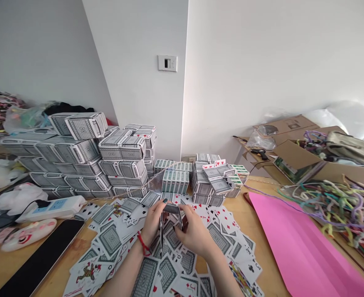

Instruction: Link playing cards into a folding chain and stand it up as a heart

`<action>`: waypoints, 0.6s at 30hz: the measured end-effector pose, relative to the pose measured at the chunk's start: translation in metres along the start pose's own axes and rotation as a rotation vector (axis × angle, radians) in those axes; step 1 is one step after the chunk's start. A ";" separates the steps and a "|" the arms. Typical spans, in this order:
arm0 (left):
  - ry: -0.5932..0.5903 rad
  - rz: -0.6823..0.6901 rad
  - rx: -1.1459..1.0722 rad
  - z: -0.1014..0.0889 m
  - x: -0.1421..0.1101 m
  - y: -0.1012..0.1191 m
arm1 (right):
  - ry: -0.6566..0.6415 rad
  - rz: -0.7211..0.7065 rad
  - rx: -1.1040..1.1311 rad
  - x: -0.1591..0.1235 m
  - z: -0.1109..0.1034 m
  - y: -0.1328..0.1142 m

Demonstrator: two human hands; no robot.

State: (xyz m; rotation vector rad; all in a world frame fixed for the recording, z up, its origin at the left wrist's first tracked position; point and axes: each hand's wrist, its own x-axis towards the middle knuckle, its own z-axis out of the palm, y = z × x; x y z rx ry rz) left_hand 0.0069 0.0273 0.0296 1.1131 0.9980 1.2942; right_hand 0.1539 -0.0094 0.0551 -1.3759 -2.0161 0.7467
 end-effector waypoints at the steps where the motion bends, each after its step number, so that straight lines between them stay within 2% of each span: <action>1: -0.007 -0.003 0.013 -0.001 0.000 0.000 | -0.005 0.005 0.009 0.000 0.000 -0.001; 5: -0.071 -0.020 0.071 0.001 -0.002 0.001 | 0.040 0.016 -0.009 0.000 0.003 0.002; 11: -0.053 -0.013 0.136 0.004 -0.005 0.007 | 0.071 -0.003 -0.043 0.000 0.007 0.008; 18: -0.127 -0.051 0.027 0.002 -0.006 0.005 | 0.101 -0.009 -0.009 0.002 0.006 0.011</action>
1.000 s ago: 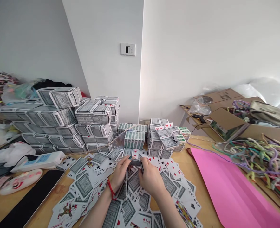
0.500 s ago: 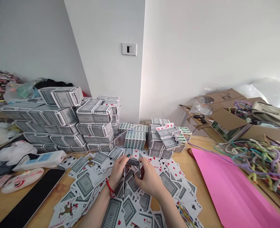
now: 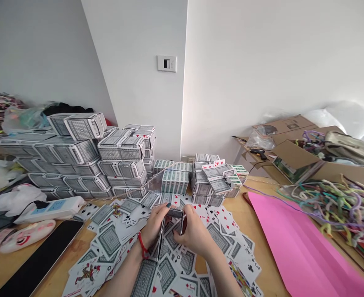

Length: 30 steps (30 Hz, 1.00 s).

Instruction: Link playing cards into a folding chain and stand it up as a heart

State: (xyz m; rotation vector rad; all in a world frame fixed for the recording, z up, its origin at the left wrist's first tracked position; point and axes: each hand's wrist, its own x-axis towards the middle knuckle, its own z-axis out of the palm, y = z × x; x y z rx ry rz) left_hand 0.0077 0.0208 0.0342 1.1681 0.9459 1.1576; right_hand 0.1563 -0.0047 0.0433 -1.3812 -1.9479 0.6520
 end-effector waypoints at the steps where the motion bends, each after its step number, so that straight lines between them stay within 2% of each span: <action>1: -0.001 -0.005 -0.025 -0.001 0.000 0.001 | -0.001 0.005 0.026 0.001 0.000 0.001; 3: 0.013 -0.011 -0.083 -0.002 0.001 0.003 | 0.028 0.016 0.079 0.003 -0.001 0.005; 7: 0.072 0.008 -0.197 -0.006 0.002 0.008 | 0.173 0.016 0.079 0.008 -0.004 0.015; 9: 0.051 -0.005 -0.252 -0.007 0.001 0.008 | 0.178 0.023 0.055 0.009 -0.004 0.019; 13: -0.149 -0.154 -0.310 -0.007 -0.002 0.005 | 0.110 0.016 0.059 0.009 -0.001 0.020; 15: -0.185 -0.177 -0.262 -0.008 -0.002 0.005 | 0.073 0.019 0.048 0.009 -0.001 0.020; 21: -0.065 -0.087 -0.205 -0.015 0.002 0.010 | -0.065 0.157 -0.182 0.004 -0.009 0.027; 24: 0.011 -0.063 -0.179 -0.018 0.004 0.008 | -0.181 0.192 -0.297 0.001 -0.006 0.025; 27: 0.086 -0.064 -0.140 -0.020 0.005 0.004 | -0.227 0.238 -0.354 0.000 -0.001 0.018; 30: 0.077 -0.079 -0.123 -0.020 0.004 0.003 | -0.262 0.283 -0.347 0.001 0.003 0.013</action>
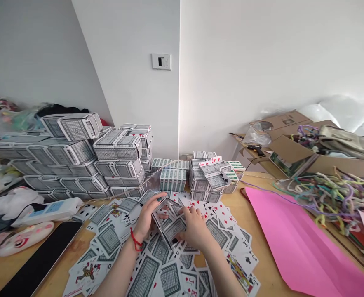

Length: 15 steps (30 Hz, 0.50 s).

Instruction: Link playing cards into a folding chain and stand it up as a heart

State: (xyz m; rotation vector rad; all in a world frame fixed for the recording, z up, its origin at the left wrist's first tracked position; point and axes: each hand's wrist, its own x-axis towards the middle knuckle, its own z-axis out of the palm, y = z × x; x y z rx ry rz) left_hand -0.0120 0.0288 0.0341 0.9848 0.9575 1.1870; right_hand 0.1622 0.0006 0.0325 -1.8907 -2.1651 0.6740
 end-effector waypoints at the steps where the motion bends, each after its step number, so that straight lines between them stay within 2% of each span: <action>1: -0.030 -0.006 0.009 0.000 -0.001 0.001 | -0.011 0.006 0.004 0.000 0.000 0.000; 4: -0.110 0.010 0.094 -0.001 -0.003 0.003 | -0.012 -0.006 0.017 0.002 0.001 0.002; 7: -0.126 0.017 0.153 -0.005 -0.003 0.006 | 0.041 -0.081 0.050 0.002 0.001 0.006; 12: -0.009 0.083 0.004 -0.014 -0.002 0.008 | 0.071 -0.264 0.083 -0.003 -0.002 0.006; 15: 0.015 0.055 -0.053 -0.014 -0.002 0.007 | 0.118 -0.314 0.078 -0.003 -0.001 0.002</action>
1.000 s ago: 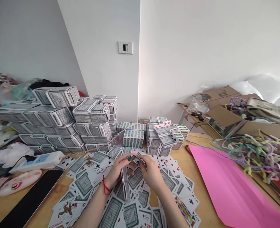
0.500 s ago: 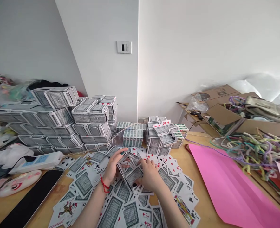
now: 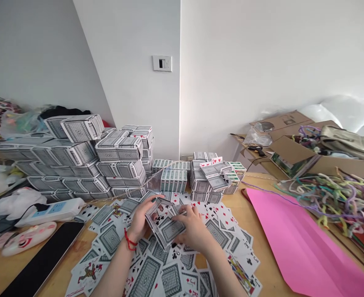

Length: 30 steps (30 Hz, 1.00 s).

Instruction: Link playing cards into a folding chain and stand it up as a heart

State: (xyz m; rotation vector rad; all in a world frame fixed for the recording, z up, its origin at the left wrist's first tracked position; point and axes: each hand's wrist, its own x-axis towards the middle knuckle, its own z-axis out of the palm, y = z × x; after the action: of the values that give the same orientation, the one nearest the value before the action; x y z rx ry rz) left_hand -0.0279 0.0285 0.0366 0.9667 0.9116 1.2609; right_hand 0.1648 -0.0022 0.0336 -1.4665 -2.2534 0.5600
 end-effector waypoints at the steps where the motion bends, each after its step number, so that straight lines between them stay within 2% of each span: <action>1: -0.006 -0.020 -0.016 0.001 0.000 -0.001 | 0.036 -0.014 0.004 0.001 0.001 0.000; 5: -0.009 -0.066 -0.144 0.003 0.001 -0.004 | 0.189 -0.019 0.014 0.005 0.011 0.006; 9: 0.046 -0.072 -0.229 0.003 0.005 -0.010 | 0.229 0.040 -0.063 0.007 0.021 0.017; 12: 0.073 -0.074 -0.205 0.005 0.006 -0.012 | 0.252 0.019 -0.117 0.009 0.024 0.020; 16: 0.040 -0.058 -0.133 0.007 0.003 -0.009 | 0.322 -0.019 -0.189 0.011 0.025 0.022; 20: 0.057 -0.073 -0.152 0.009 0.002 -0.005 | 0.358 0.037 -0.240 0.011 0.024 0.026; 26: 0.102 -0.091 -0.248 0.007 0.003 -0.007 | 0.430 -0.005 -0.111 0.008 0.022 0.032; 30: 0.120 -0.088 -0.317 0.004 0.004 -0.009 | 0.636 0.139 0.082 0.006 0.023 0.036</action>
State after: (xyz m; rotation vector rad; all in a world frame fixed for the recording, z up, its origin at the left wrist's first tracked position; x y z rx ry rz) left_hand -0.0210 0.0319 0.0297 0.6007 0.8060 1.3503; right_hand 0.1784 0.0136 -0.0037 -1.4996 -1.6276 0.1768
